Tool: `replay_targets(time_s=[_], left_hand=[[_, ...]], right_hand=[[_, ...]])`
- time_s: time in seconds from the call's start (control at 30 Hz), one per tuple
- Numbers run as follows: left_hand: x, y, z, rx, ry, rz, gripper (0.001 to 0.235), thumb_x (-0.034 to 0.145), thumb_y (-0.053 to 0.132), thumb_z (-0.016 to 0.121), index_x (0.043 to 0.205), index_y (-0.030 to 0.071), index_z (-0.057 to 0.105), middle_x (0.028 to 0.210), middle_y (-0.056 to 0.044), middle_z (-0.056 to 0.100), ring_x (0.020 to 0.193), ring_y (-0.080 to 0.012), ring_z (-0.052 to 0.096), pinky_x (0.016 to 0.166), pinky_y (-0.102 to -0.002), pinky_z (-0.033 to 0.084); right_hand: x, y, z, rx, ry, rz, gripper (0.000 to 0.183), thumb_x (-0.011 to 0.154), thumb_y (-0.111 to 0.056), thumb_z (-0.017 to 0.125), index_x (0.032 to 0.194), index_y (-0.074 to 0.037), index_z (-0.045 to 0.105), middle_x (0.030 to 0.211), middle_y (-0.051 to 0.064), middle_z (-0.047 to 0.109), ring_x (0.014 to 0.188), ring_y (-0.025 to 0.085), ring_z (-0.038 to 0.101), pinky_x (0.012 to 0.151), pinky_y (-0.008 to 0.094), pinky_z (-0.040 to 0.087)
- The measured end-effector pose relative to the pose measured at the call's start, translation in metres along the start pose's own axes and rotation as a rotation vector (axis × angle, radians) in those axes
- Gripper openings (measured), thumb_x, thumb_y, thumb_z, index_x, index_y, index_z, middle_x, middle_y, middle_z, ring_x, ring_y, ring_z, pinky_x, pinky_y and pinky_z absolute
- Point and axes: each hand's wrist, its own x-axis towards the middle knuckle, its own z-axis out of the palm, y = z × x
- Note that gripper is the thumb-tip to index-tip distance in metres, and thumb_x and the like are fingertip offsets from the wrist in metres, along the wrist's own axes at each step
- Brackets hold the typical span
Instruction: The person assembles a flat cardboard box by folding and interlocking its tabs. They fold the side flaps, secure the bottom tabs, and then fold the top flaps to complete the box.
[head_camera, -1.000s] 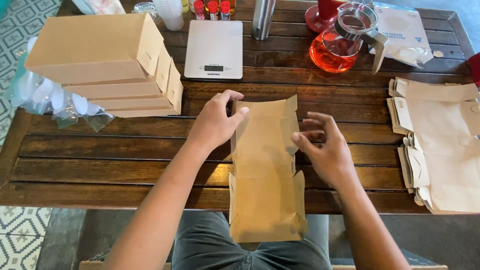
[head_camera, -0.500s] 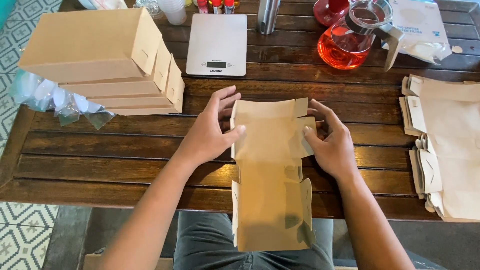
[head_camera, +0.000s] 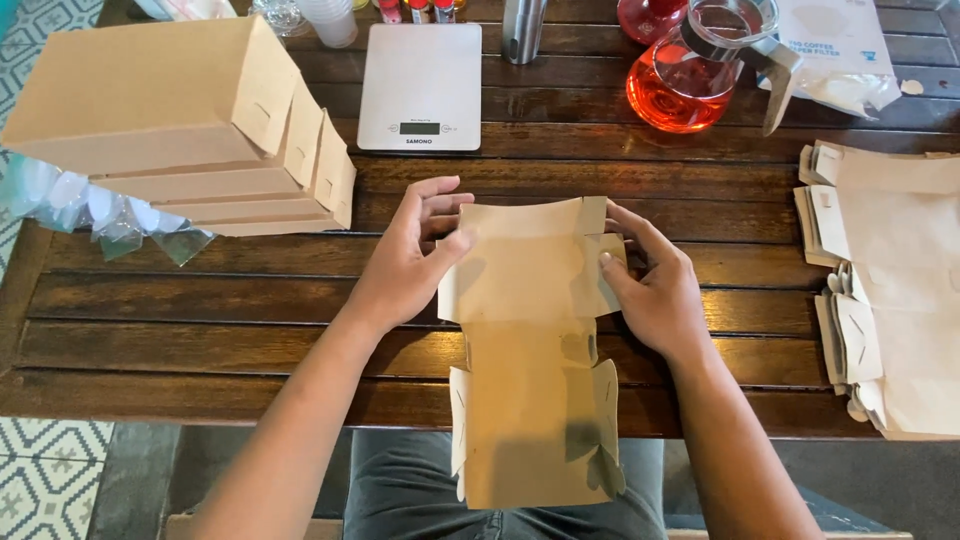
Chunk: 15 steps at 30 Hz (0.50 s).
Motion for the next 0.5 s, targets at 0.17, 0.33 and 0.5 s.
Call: replay_targets(time_s=[0.17,0.33,0.5], left_hand=[[0.007,0.005,0.005,0.055,0.035,0.036,0.049,0.107,0.04,0.066,0.144,0.01,0.058,0.12,-0.012,0.071,0.112,-0.0228,0.071,0.097,-0.041,0.061],[0.013,0.012,0.01,0.301,0.033,0.046,0.037,0.103,0.041,0.073,0.13,0.016,0.071,0.103,-0.009,0.076,0.103,-0.0208,0.075,0.094,-0.042,0.062],[0.029,0.022,0.027,0.61,-0.13,0.302,0.028,0.104,0.036,0.067,0.119,0.014,0.076,0.099,-0.012,0.075,0.1,-0.0339,0.076,0.091,-0.046,0.061]], right_hand=[[0.004,0.028,-0.002,0.1,0.033,0.013,0.062,0.094,-0.001,0.07,0.154,-0.012,0.063,0.123,0.018,0.073,0.105,0.028,0.071,0.092,0.043,0.059],[0.004,0.024,-0.006,0.196,0.051,0.045,0.051,0.098,-0.003,0.071,0.148,-0.013,0.069,0.111,0.015,0.07,0.095,0.021,0.068,0.089,0.039,0.06],[0.004,0.022,-0.008,0.263,0.014,0.027,0.048,0.098,-0.002,0.072,0.146,-0.008,0.068,0.103,0.014,0.071,0.088,0.016,0.065,0.079,0.032,0.06]])
